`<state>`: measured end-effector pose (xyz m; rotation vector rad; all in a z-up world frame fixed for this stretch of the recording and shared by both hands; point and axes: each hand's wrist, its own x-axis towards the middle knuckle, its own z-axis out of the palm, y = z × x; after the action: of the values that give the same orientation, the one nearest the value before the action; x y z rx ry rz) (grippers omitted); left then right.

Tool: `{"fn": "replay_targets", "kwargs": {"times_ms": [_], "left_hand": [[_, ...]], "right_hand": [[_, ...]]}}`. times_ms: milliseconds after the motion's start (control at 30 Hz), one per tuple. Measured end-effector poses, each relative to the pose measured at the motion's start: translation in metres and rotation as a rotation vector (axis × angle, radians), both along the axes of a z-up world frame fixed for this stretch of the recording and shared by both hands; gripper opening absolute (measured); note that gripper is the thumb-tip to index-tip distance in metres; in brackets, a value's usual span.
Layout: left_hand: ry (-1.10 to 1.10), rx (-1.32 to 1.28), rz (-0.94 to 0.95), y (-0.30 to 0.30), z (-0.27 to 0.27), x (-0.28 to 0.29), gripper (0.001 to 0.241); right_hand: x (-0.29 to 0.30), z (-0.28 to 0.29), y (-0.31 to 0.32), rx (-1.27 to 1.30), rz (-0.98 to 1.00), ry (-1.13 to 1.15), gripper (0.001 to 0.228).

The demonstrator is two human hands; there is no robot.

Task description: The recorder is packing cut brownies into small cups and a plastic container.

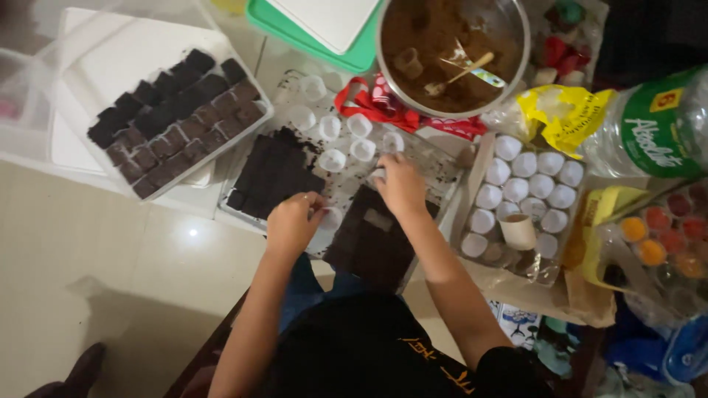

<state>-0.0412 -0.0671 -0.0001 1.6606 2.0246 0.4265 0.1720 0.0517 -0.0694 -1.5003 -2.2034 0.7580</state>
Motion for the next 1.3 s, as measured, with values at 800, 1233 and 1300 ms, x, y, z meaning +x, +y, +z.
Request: {"fn": "replay_targets", "kwargs": {"times_ms": [800, 1233, 1300], "left_hand": [[-0.065, 0.325, 0.01, -0.001, -0.003, 0.034, 0.009], [0.017, 0.38, -0.111, 0.042, -0.004, 0.033, 0.013], [0.067, 0.351, -0.078, 0.056, -0.03, 0.028, 0.016]], "right_hand": [[-0.03, -0.027, -0.092, -1.201, -0.273, 1.492, 0.052], [0.031, -0.083, -0.095, -1.154, -0.457, 1.5, 0.057], [0.04, -0.084, -0.103, -1.14, -0.449, 1.627, 0.056]]}}
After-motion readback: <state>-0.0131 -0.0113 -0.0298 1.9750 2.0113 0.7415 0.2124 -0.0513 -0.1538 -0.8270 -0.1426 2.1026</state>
